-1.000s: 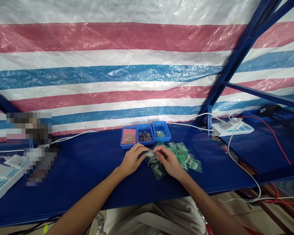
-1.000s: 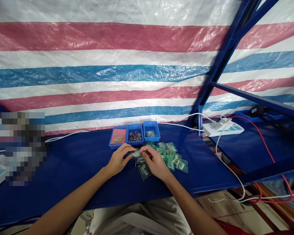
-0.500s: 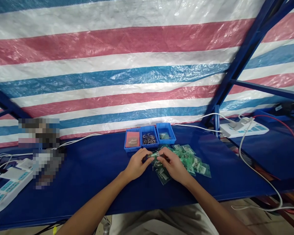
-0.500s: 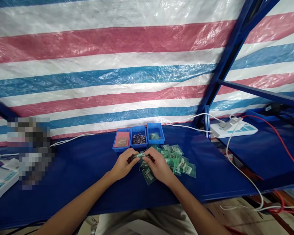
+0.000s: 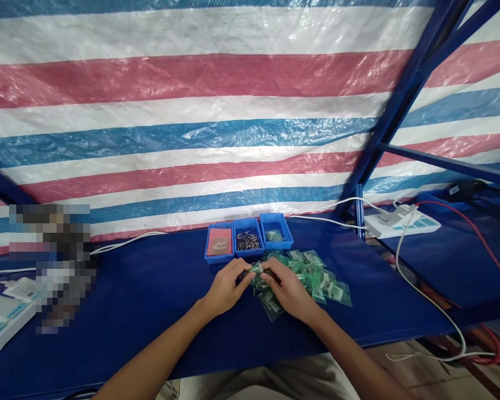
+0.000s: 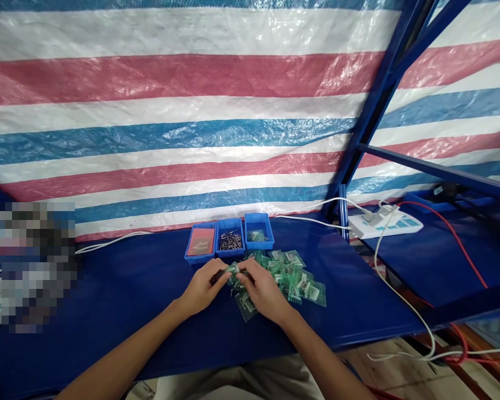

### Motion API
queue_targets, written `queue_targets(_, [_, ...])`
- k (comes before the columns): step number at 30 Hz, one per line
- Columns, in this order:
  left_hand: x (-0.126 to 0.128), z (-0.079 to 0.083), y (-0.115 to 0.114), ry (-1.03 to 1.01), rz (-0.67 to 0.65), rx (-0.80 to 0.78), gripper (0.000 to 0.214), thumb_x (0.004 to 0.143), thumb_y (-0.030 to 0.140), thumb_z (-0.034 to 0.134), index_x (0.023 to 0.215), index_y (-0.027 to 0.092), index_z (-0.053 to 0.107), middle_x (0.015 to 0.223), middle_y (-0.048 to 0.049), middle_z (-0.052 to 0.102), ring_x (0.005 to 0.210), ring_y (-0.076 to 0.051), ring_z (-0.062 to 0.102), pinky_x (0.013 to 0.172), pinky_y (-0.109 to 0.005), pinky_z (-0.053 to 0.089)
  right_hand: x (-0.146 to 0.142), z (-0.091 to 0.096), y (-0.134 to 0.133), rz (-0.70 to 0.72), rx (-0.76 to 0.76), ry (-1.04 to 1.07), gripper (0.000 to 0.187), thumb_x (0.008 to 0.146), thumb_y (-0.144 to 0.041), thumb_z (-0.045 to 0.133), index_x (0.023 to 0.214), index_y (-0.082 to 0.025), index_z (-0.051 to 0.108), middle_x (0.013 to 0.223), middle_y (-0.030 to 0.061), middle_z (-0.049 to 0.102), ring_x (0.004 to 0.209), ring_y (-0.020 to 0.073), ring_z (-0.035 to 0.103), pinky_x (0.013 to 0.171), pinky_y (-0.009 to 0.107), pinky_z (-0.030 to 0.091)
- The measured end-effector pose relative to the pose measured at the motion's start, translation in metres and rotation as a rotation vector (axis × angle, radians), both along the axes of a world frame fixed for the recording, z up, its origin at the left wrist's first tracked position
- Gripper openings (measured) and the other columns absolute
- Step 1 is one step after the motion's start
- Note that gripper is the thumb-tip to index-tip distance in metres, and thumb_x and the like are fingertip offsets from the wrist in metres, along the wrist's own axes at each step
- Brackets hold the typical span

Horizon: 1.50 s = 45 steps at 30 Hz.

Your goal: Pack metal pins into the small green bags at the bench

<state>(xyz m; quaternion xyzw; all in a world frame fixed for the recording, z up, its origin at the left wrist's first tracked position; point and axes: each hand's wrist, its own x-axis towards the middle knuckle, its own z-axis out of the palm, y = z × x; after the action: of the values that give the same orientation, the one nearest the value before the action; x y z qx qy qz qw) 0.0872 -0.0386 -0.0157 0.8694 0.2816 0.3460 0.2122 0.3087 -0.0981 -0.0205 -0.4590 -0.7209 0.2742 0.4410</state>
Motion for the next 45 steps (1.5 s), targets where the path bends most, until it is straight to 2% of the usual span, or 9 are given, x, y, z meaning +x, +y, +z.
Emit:
queue_targets(4, [0.0,0.004,0.001,0.017,0.005,0.052,0.035,0.114,0.042,0.048,0.097,0.019,0.068,0.08,-0.003,0.063,0.077,-0.018,0.055,0.073,-0.031,0.046,0.001,0.001,-0.003,0.006,-0.076,0.066,0.017,0.114,-0.043,0.044,0.114,-0.027,0.052,0.077,-0.0032,0.047,0.061,0.0175,0.044,0.057,0.03,0.036])
queue_targets(9, [0.001,0.003,0.001,0.042,-0.01,0.05,0.044,0.116,0.036,0.042,0.079,0.019,0.057,0.072,-0.0009,0.054,0.073,-0.017,0.05,0.074,-0.031,0.043,0.001,0.004,-0.004,0.039,0.004,0.022,0.026,0.116,-0.037,0.035,0.11,-0.027,0.059,0.095,0.0038,0.058,0.066,0.0179,0.045,0.063,0.032,0.039])
queue_targets(16, [-0.002,-0.003,0.001,0.052,0.045,-0.043,0.023,0.112,0.036,0.049,0.121,0.021,0.065,0.091,-0.0032,0.065,0.08,-0.018,0.06,0.071,-0.029,0.048,0.002,0.001,-0.002,0.022,0.027,0.0,0.02,0.114,-0.033,0.04,0.118,-0.029,0.06,0.107,0.0072,0.063,0.073,0.0209,0.054,0.064,0.033,0.042])
queue_targets(21, [-0.004,-0.006,-0.001,0.063,-0.016,-0.038,0.054,0.101,0.026,0.059,0.153,0.022,0.046,0.12,-0.0096,0.069,0.082,-0.018,0.064,0.072,-0.031,0.055,0.002,0.003,-0.001,-0.025,0.044,-0.015,0.012,0.112,-0.028,0.046,0.11,-0.027,0.058,0.101,0.0051,0.062,0.079,0.0208,0.056,0.067,0.031,0.044])
queue_targets(26, [-0.005,-0.009,0.0,0.124,0.005,-0.024,0.062,0.102,0.029,0.06,0.161,0.027,0.039,0.125,-0.0098,0.07,0.09,-0.021,0.067,0.079,-0.034,0.059,0.002,0.004,-0.002,-0.031,0.017,-0.002,0.009,0.111,-0.028,0.049,0.11,-0.027,0.058,0.099,0.0047,0.06,0.079,0.0202,0.055,0.067,0.031,0.044])
queue_targets(29, [-0.006,-0.009,0.002,0.132,0.012,0.02,0.054,0.107,0.034,0.057,0.159,0.029,0.042,0.135,-0.0104,0.068,0.103,-0.023,0.068,0.09,-0.037,0.059,0.003,0.003,-0.002,-0.037,0.002,0.002,0.011,0.111,-0.029,0.048,0.112,-0.027,0.058,0.098,0.0046,0.059,0.079,0.0202,0.054,0.068,0.031,0.044])
queue_targets(32, [-0.006,-0.007,0.004,0.133,0.023,0.044,0.046,0.109,0.037,0.057,0.153,0.027,0.05,0.126,-0.0092,0.07,0.113,-0.025,0.067,0.094,-0.037,0.058,0.003,0.002,-0.001,-0.059,-0.003,0.008,0.011,0.11,-0.028,0.048,0.112,-0.027,0.059,0.1,0.0048,0.061,0.08,0.0203,0.055,0.067,0.03,0.044])
queue_targets(36, [-0.005,-0.004,0.004,0.138,0.024,0.051,0.032,0.111,0.04,0.054,0.139,0.027,0.062,0.12,-0.0075,0.07,0.113,-0.023,0.067,0.094,-0.035,0.057,0.003,0.001,0.0,-0.095,0.003,0.008,0.01,0.109,-0.032,0.052,0.11,-0.026,0.06,0.095,0.0035,0.064,0.075,0.02,0.056,0.064,0.03,0.042])
queue_targets(45, [-0.004,-0.005,0.003,0.093,-0.004,0.077,0.025,0.114,0.039,0.05,0.124,0.023,0.065,0.111,-0.0078,0.069,0.105,-0.022,0.066,0.09,-0.033,0.054,0.003,-0.003,0.002,-0.112,0.043,-0.054,0.028,0.111,-0.042,0.053,0.088,-0.025,0.053,0.074,-0.0015,0.052,0.063,0.0179,0.047,0.06,0.031,0.035])
